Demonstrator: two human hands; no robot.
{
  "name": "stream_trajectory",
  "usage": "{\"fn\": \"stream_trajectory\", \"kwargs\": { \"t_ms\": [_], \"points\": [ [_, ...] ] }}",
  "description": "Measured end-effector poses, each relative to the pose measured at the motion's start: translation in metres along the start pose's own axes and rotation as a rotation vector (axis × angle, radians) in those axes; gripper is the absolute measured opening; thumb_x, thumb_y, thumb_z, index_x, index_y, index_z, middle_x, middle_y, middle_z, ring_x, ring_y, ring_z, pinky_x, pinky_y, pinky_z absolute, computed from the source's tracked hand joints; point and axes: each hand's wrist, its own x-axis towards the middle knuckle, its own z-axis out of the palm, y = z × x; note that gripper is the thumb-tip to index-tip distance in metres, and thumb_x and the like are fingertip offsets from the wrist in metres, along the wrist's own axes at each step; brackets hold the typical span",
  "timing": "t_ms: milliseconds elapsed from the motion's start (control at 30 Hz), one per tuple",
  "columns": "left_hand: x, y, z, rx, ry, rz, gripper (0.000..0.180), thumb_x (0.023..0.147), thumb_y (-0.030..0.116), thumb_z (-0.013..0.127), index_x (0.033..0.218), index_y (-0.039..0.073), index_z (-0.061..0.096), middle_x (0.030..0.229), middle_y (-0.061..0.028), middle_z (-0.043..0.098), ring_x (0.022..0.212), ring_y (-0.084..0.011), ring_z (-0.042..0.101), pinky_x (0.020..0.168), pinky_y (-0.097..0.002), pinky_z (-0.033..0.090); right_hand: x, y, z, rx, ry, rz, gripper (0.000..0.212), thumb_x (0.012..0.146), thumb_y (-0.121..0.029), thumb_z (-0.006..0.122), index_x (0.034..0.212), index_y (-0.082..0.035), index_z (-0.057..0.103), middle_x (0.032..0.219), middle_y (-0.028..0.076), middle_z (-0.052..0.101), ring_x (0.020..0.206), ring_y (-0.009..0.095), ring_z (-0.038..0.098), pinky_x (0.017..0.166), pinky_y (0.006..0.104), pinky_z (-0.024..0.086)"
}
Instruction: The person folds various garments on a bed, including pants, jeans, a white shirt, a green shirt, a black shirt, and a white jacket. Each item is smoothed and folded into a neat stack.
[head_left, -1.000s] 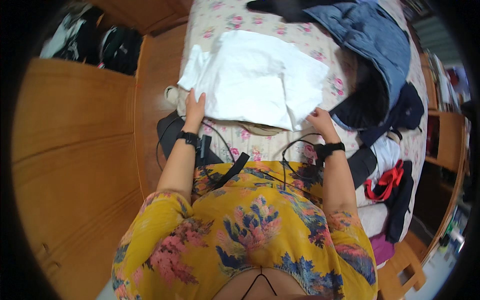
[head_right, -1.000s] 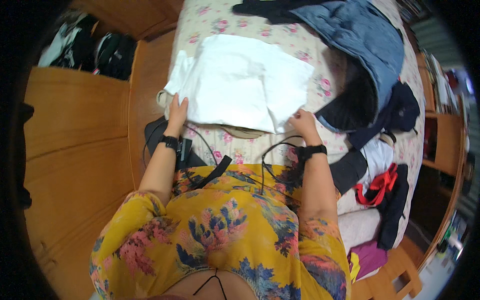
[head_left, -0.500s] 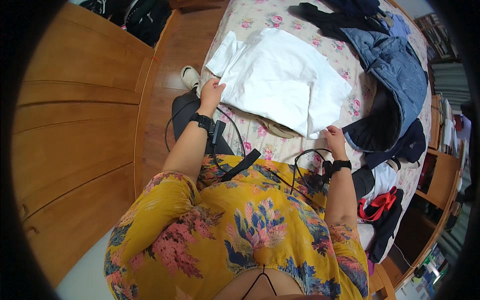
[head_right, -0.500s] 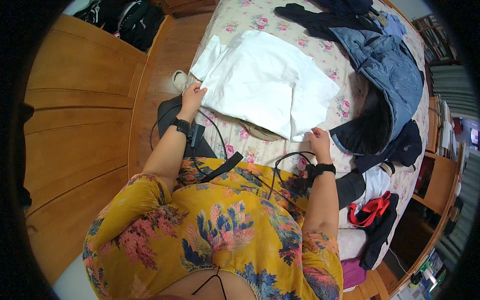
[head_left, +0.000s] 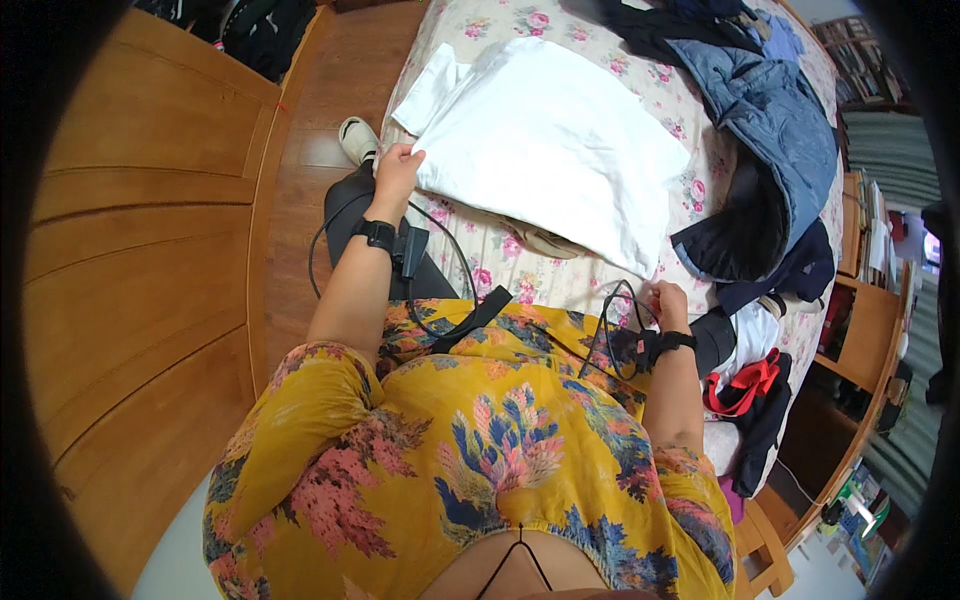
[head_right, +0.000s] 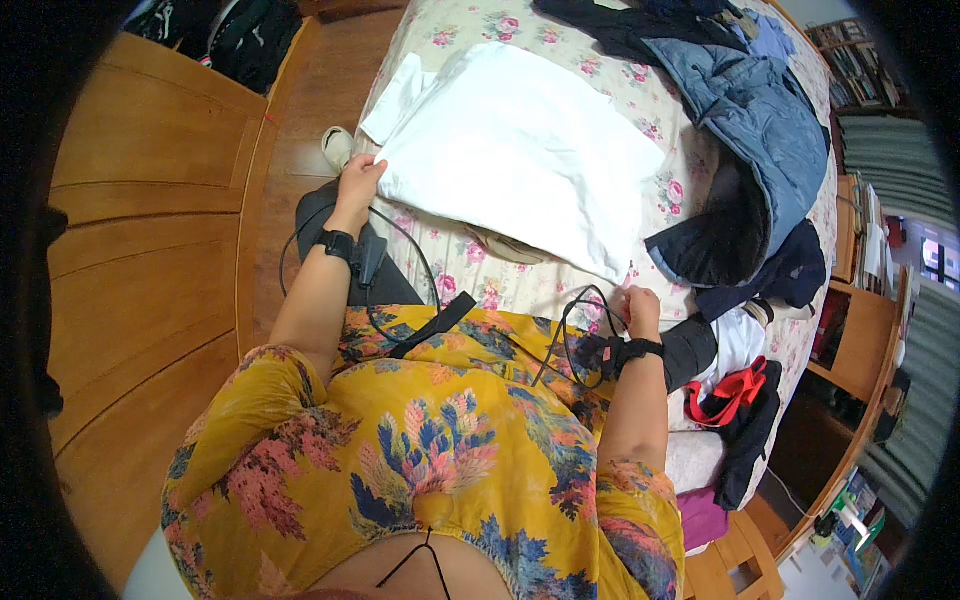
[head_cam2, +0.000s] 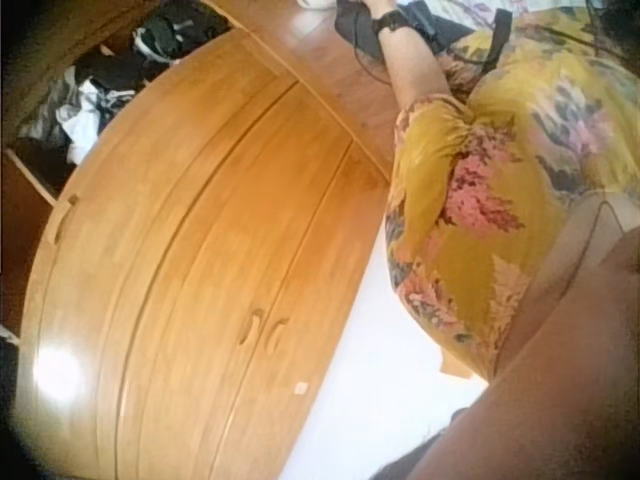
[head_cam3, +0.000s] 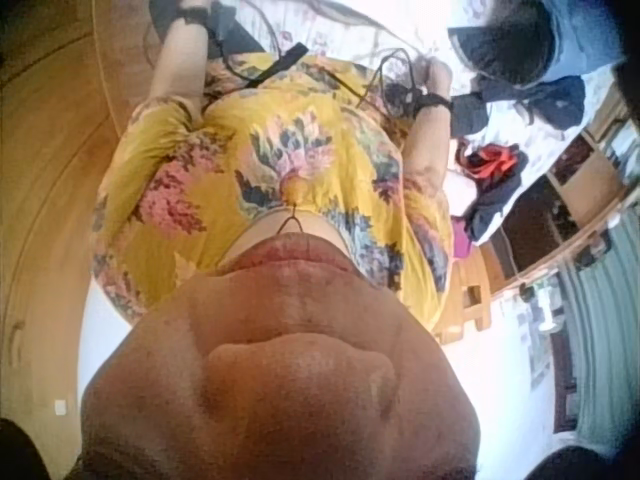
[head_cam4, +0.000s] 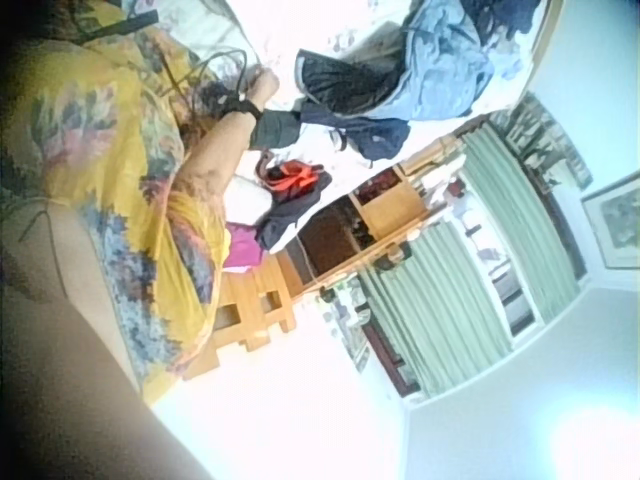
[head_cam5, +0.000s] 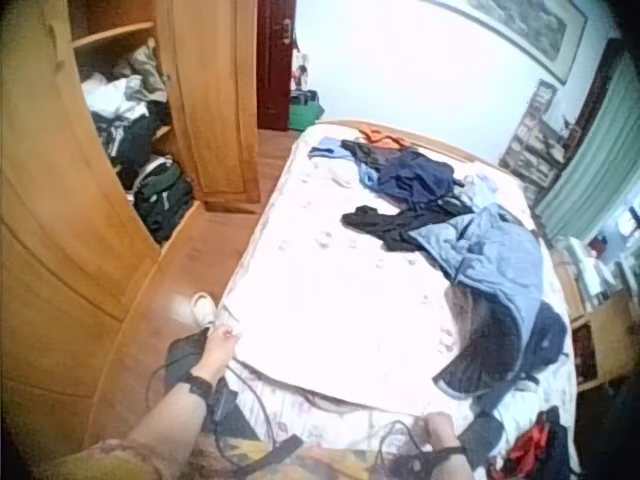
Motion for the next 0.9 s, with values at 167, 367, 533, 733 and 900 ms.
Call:
{"fn": "stream_trajectory", "kwargs": {
  "t_ms": [167,367,533,733,900],
  "points": [
    [0.008,-0.01,0.001,0.055,-0.063,-0.017,0.017,0.086,0.009,0.063,0.098,-0.002,0.059,0.088,-0.008,0.065,0.08,-0.0137,0.059,0.073,-0.0254,0.045,0.029,-0.046,0.02,-0.211,0.297,-0.403,0.019,0.082,-0.015,0.059,0.086,0.003,0.063,0.077,0.008,0.064,0.068,0.014,0.057,0.064,0.0274,0.046],
    [0.025,0.0,-0.004,0.021,-0.215,-0.063,0.027,0.087,0.024,0.068,0.095,-0.001,0.064,0.087,-0.0021,0.064,0.08,-0.0087,0.055,0.073,-0.0223,0.043,-0.014,-0.214,0.152,-0.526,0.001,-0.88,0.026,0.084,-0.019,0.062,0.1,0.0,0.068,0.09,0.012,0.07,0.085,0.019,0.064,0.077,0.0284,0.048],
    [0.043,0.023,0.007,-0.144,-0.306,-0.1,0.027,0.088,0.024,0.067,0.098,-0.001,0.064,0.087,-0.0026,0.064,0.082,-0.0077,0.055,0.074,-0.022,0.044,-0.053,-0.287,0.303,-0.745,-0.179,-1.175,0.029,0.083,-0.026,0.062,0.1,-0.005,0.069,0.092,0.016,0.07,0.085,0.028,0.067,0.079,0.0328,0.051],
    [0.039,0.066,0.038,-0.221,-0.364,0.202,0.04,0.083,0.019,0.067,0.117,0.001,0.059,0.085,-0.0088,0.066,0.081,-0.0157,0.061,0.072,-0.0312,0.049,-0.072,-0.286,0.397,-1.007,-0.161,-0.834,0.061,0.073,-0.041,0.071,0.117,0.0,0.059,0.098,0.025,0.066,0.094,0.036,0.064,0.083,0.0373,0.051],
    [0.0,0.09,0.063,0.381,-0.502,0.522,0.027,0.085,0.019,0.061,0.111,0.016,0.064,0.096,-0.0155,0.066,0.089,-0.0354,0.062,0.076,-0.0439,0.049,-0.077,-0.266,0.373,-1.1,-0.083,-1.221,0.054,0.071,-0.023,0.069,0.115,0.003,0.052,0.092,0.025,0.064,0.093,0.044,0.061,0.08,0.0435,0.051]
  ]
}}
